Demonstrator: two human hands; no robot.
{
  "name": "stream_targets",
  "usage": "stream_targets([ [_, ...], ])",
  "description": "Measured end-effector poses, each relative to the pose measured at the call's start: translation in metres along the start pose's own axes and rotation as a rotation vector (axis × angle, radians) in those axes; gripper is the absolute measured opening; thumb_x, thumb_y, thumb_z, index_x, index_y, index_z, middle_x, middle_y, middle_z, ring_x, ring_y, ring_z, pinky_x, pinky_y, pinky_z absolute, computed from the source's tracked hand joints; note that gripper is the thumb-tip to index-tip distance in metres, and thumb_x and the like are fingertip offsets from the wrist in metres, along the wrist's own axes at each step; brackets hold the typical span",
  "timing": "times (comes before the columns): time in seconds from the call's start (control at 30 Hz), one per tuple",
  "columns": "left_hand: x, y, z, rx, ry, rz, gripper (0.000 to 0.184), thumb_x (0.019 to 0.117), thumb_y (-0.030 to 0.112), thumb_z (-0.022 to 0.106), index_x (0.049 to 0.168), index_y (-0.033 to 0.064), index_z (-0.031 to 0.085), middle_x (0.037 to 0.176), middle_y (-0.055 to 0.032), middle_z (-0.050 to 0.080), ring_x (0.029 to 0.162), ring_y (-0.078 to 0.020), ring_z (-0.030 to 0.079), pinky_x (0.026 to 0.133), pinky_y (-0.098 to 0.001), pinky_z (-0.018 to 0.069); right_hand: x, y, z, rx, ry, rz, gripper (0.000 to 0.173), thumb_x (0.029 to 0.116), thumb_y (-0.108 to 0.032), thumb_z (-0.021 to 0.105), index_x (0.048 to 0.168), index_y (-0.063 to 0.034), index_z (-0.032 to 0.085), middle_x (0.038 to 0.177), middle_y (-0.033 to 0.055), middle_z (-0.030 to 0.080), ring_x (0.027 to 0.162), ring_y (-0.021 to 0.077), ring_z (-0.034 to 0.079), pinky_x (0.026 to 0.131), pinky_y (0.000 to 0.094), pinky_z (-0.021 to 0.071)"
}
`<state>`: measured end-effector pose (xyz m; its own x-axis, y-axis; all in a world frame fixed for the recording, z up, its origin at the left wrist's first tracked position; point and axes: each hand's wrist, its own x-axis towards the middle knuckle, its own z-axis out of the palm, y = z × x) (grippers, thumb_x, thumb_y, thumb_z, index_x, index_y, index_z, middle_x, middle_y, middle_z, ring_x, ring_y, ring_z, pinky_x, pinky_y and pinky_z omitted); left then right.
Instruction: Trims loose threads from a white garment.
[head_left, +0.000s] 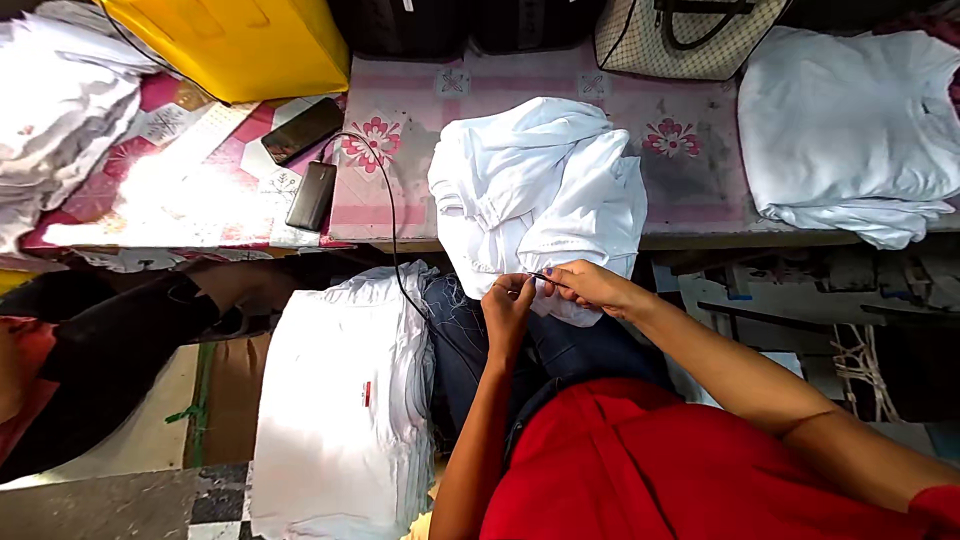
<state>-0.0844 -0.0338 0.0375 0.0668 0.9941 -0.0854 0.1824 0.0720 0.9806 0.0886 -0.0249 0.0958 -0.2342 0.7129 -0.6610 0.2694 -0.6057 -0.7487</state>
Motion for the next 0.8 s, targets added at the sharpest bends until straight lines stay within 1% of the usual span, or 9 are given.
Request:
stream_targets([
  [0.23,0.000,-0.007,0.004,-0.007,0.010,0.006,0.011,0.0939,0.006,0.065,0.096,-0.0032,0.070,0.080,-0.0053,0.071,0.067,-0.0044,0.067,0.068,-0.0228,0.0582,0.002,0.005,0.009,0.001,0.105,-0.046,0.034,0.1122,-0.024,0.041,0.095,-0.0045,0.064,0.060,-0.0086,0.038,0.048,0.0010,0.033,0.047,0.0178,0.0286],
  [0.3,-0.002,-0.005,0.000,0.088,-0.038,-0.001,0.012,0.0941,0.007,0.065,0.096,-0.0027,0.071,0.083,-0.0067,0.072,0.070,-0.0060,0.068,0.070,-0.0235,0.0582,0.001,0.007,0.009,0.003,0.116,-0.053,0.033,0.1119,-0.022,0.042,0.097,-0.0038,0.065,0.060,-0.0087,0.038,0.048,0.0010,0.033,0.047,0.0180,0.0288],
  [0.4,-0.005,0.011,-0.009,0.323,-0.146,0.019,0.016,0.0939,0.008,0.066,0.100,-0.0049,0.073,0.093,-0.0151,0.071,0.080,-0.0170,0.069,0.077,-0.0325,0.0572,-0.015,0.000,0.001,0.022,0.107,-0.073,0.033,0.1120,-0.022,0.041,0.097,-0.0048,0.065,0.059,-0.0099,0.037,0.048,0.0000,0.032,0.047,0.0174,0.0277],
  [0.53,0.004,0.014,0.010,0.356,-0.077,0.162,0.036,0.0907,0.016,0.075,0.117,-0.0081,0.067,0.105,-0.0240,0.067,0.088,-0.0328,0.068,0.080,-0.0476,0.0567,-0.026,-0.010,-0.012,0.049,0.148,-0.126,0.035,0.1120,-0.025,0.042,0.095,-0.0054,0.064,0.059,-0.0093,0.040,0.048,-0.0007,0.034,0.048,0.0159,0.0296],
  [0.57,0.010,0.006,0.018,0.335,-0.053,0.226,0.032,0.0900,0.013,0.075,0.115,-0.0057,0.070,0.104,-0.0227,0.067,0.087,-0.0317,0.068,0.079,-0.0470,0.0568,-0.024,-0.011,-0.014,0.049,0.158,-0.132,0.035,0.1123,-0.027,0.041,0.095,-0.0061,0.064,0.059,-0.0089,0.039,0.048,-0.0003,0.034,0.047,0.0160,0.0297],
  [0.63,0.020,-0.015,0.030,0.265,0.020,0.399,0.011,0.0883,0.003,0.074,0.098,-0.0013,0.077,0.094,-0.0169,0.069,0.084,-0.0250,0.069,0.077,-0.0400,0.0586,-0.023,-0.011,-0.018,0.041,0.175,-0.150,0.036,0.1125,-0.029,0.040,0.095,-0.0074,0.063,0.058,-0.0088,0.037,0.047,0.0002,0.032,0.046,0.0163,0.0288],
  [0.67,0.022,-0.022,0.030,0.227,0.022,0.456,0.008,0.0876,0.000,0.073,0.093,-0.0003,0.078,0.091,-0.0151,0.070,0.084,-0.0221,0.069,0.078,-0.0362,0.0588,-0.023,-0.012,-0.021,0.033,0.180,-0.159,0.037,0.1126,-0.030,0.039,0.096,-0.0078,0.063,0.058,-0.0089,0.036,0.047,0.0002,0.032,0.046,0.0162,0.0290],
  [0.73,0.018,-0.035,0.019,0.224,-0.055,0.460,0.009,0.0893,0.001,0.070,0.091,-0.0002,0.079,0.091,-0.0139,0.071,0.085,-0.0200,0.070,0.080,-0.0338,0.0591,-0.028,-0.009,-0.028,0.027,0.186,-0.167,0.038,0.1125,-0.032,0.039,0.096,-0.0085,0.065,0.058,-0.0096,0.036,0.047,0.0001,0.032,0.047,0.0167,0.0289],
  [0.8,0.005,-0.040,0.002,0.302,-0.198,0.361,0.011,0.0923,0.004,0.067,0.094,-0.0012,0.077,0.095,-0.0149,0.072,0.087,-0.0224,0.071,0.082,-0.0378,0.0591,-0.033,-0.004,-0.034,0.039,0.182,-0.152,0.039,0.1124,-0.033,0.039,0.096,-0.0091,0.065,0.057,-0.0099,0.036,0.047,-0.0003,0.031,0.046,0.0166,0.0281],
])
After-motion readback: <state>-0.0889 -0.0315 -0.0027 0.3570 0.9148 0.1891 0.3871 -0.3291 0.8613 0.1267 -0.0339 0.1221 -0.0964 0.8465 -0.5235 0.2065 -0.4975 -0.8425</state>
